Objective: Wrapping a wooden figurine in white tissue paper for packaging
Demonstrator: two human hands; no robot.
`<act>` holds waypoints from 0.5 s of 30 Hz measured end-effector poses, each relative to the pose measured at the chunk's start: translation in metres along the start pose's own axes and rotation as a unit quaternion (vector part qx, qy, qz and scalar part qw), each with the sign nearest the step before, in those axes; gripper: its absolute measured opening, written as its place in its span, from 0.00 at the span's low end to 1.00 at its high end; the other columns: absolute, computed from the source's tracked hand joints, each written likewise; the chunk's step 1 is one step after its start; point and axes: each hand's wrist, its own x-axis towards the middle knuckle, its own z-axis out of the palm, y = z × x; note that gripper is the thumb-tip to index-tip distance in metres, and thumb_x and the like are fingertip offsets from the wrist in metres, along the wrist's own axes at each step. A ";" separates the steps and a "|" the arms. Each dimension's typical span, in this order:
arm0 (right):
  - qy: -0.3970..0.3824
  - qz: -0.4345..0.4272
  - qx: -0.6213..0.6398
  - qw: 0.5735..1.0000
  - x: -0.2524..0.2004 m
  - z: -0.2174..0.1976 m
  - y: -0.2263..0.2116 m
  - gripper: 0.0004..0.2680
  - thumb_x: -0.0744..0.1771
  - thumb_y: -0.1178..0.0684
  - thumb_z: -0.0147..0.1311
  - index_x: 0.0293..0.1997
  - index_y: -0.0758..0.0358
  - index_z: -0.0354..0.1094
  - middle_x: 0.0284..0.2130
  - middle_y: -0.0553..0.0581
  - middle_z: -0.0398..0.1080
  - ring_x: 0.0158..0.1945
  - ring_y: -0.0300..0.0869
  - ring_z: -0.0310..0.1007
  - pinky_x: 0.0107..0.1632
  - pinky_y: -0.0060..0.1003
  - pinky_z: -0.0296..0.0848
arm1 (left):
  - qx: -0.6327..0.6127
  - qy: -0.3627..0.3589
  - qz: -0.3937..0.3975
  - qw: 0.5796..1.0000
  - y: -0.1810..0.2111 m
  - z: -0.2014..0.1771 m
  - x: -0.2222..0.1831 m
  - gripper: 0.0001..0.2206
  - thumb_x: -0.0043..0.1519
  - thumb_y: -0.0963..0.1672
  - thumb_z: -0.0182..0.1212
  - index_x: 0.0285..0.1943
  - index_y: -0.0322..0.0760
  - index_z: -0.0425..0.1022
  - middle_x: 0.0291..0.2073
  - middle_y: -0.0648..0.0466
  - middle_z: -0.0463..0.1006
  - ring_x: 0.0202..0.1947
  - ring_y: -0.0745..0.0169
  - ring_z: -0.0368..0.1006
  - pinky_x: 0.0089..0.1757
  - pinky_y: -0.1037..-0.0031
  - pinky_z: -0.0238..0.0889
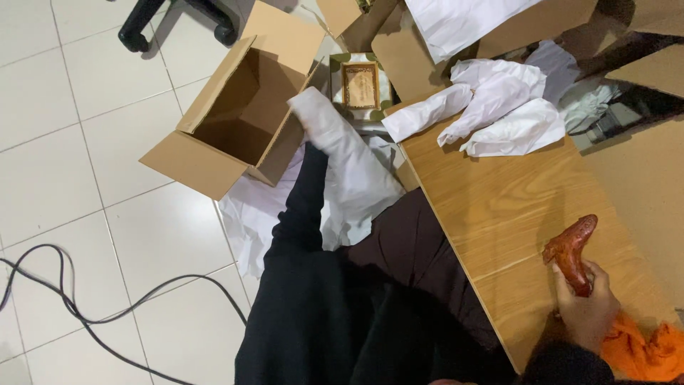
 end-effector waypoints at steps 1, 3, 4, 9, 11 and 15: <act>0.004 -0.015 -0.023 1.000 -0.002 0.001 0.005 0.18 0.69 0.51 0.73 0.61 0.73 0.74 0.44 0.64 0.78 0.44 0.50 0.79 0.49 0.43 0.74 | -0.055 -0.047 -0.024 0.997 0.018 0.013 0.002 0.17 0.68 0.43 0.52 0.64 0.29 0.66 0.59 0.42 0.71 0.61 0.50 0.66 0.61 0.66 0.57; 0.022 -0.030 -0.020 0.999 -0.004 0.008 0.018 0.18 0.69 0.53 0.74 0.60 0.73 0.74 0.44 0.65 0.78 0.43 0.52 0.79 0.48 0.44 0.74 | -0.163 -0.139 -0.071 0.974 0.050 0.019 0.004 0.14 0.68 0.44 0.52 0.60 0.31 0.66 0.55 0.45 0.70 0.57 0.52 0.66 0.57 0.67 0.57; 0.039 -0.045 -0.019 0.998 -0.005 0.012 0.024 0.17 0.68 0.54 0.75 0.60 0.73 0.74 0.43 0.65 0.78 0.43 0.54 0.79 0.48 0.46 0.74 | -0.216 -0.184 -0.094 0.954 0.066 0.023 0.004 0.13 0.68 0.44 0.52 0.58 0.32 0.67 0.53 0.46 0.70 0.54 0.53 0.65 0.55 0.68 0.57; 0.053 -0.069 -0.029 0.996 -0.004 0.006 0.015 0.17 0.69 0.56 0.76 0.59 0.75 0.75 0.42 0.67 0.78 0.41 0.54 0.79 0.47 0.45 0.76 | -0.456 -0.393 -0.192 0.775 0.194 0.059 0.010 0.07 0.68 0.45 0.52 0.48 0.39 0.68 0.41 0.53 0.69 0.43 0.59 0.64 0.46 0.70 0.57; 0.059 -0.076 -0.028 0.995 -0.003 0.004 0.013 0.16 0.69 0.56 0.77 0.58 0.75 0.75 0.43 0.67 0.79 0.42 0.53 0.79 0.47 0.45 0.76 | -0.533 -0.465 -0.225 0.670 0.242 0.075 0.004 0.06 0.68 0.46 0.52 0.44 0.42 0.69 0.37 0.56 0.69 0.38 0.62 0.64 0.42 0.71 0.57; 0.076 -0.041 -0.057 0.995 -0.004 0.001 0.022 0.17 0.70 0.51 0.76 0.61 0.71 0.77 0.44 0.64 0.79 0.42 0.53 0.79 0.46 0.45 0.75 | -0.650 -0.573 -0.275 0.417 0.358 0.124 0.000 0.07 0.67 0.47 0.52 0.36 0.47 0.70 0.28 0.61 0.68 0.29 0.67 0.63 0.34 0.73 0.57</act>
